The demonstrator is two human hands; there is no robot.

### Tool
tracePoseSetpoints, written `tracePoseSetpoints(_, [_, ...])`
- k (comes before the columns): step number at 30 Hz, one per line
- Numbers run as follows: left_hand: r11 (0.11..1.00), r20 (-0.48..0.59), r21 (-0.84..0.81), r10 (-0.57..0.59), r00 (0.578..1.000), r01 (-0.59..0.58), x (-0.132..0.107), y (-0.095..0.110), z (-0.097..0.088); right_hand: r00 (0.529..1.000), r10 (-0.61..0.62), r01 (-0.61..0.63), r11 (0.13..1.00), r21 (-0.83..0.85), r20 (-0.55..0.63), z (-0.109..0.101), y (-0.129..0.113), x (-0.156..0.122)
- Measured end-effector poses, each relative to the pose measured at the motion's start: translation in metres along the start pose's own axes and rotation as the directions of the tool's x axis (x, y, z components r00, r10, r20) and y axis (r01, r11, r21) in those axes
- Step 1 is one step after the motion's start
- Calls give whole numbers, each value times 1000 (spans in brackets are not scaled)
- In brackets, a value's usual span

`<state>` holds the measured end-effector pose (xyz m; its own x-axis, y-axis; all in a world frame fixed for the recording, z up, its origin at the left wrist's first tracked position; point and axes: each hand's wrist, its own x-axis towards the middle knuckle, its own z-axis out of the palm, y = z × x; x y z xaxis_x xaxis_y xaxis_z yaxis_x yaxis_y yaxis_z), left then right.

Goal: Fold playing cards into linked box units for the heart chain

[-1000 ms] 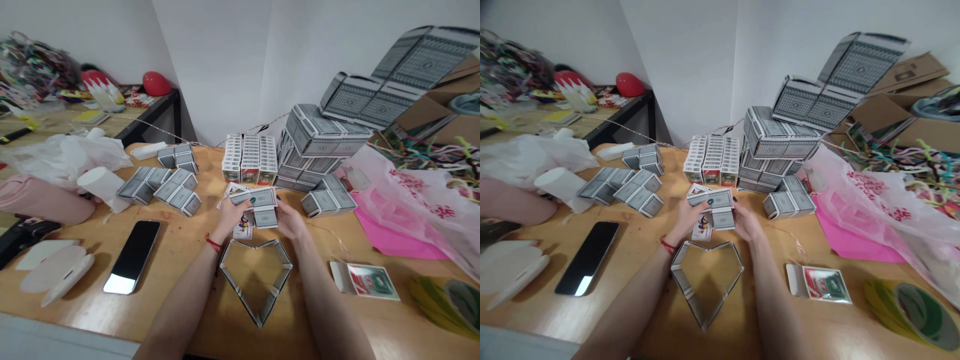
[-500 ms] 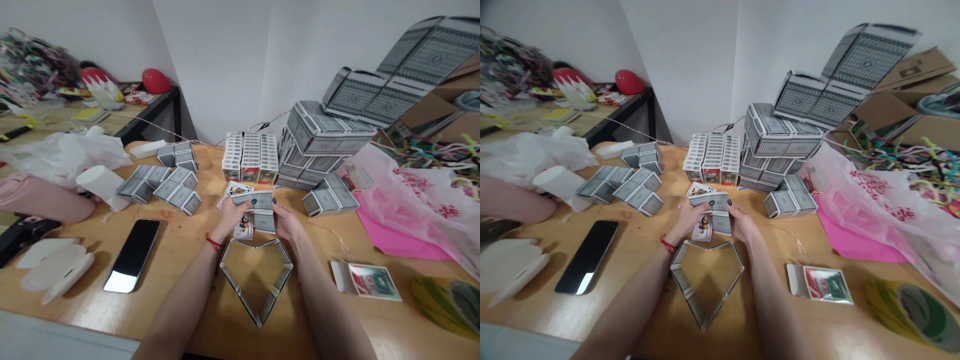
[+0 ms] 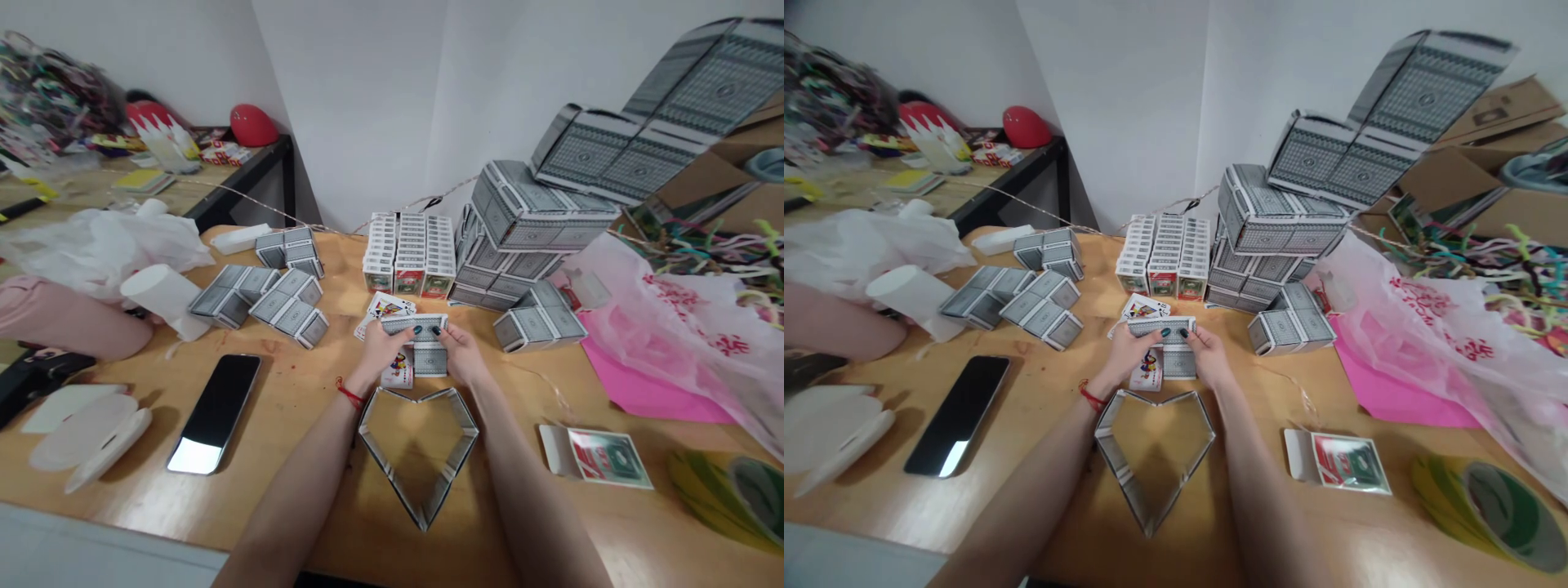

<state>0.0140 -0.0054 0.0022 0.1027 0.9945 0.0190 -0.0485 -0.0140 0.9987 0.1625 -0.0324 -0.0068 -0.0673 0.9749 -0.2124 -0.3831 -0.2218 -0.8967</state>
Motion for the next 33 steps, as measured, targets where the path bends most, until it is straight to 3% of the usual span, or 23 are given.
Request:
tracePoseSetpoints(5, [995, -2, 100, 25, 1000, -25, 0, 3, 2, 991, -110, 99, 986, -135, -75, -4, 9, 5])
tracePoseSetpoints(7, [993, 3, 117, 32, 999, -32, 1, 4, 1, 992, -100, 88, 986, -139, -76, -3, 7, 4])
tracePoseSetpoints(14, [1000, 68, 10, 22, 997, -23, 2, 6, -2, 999, 29, -33, 987, 155, 30, 5, -17, -3])
tracePoseSetpoints(17, [999, 99, 39, 23, 995, -27, 0, 9, 0, 997, 46, -57, 982, 182, 61, 5, -21, -4])
tracePoseSetpoints(21, [996, 120, 85, 24, 993, -34, -4, 13, 4, 1000, 17, -13, 991, 136, -26, 4, -15, -1])
tracePoseSetpoints(24, [994, 108, 100, 29, 994, -40, -5, 13, 6, 994, -58, 62, 998, 34, -96, 3, -10, 0])
tracePoseSetpoints(27, [988, 115, 142, 46, 992, -63, -5, 12, 6, 956, -220, 180, 962, -205, -193, 2, -8, 1])
tracePoseSetpoints(30, [969, 140, 232, 50, 989, -82, -4, 11, 6, 882, -403, 220, 812, -541, -246, 0, -8, 0])
tracePoseSetpoints(33, [950, 158, 302, 31, 987, -78, -4, 10, 5, 823, -508, 179, 658, -732, -255, -1, -9, -1])
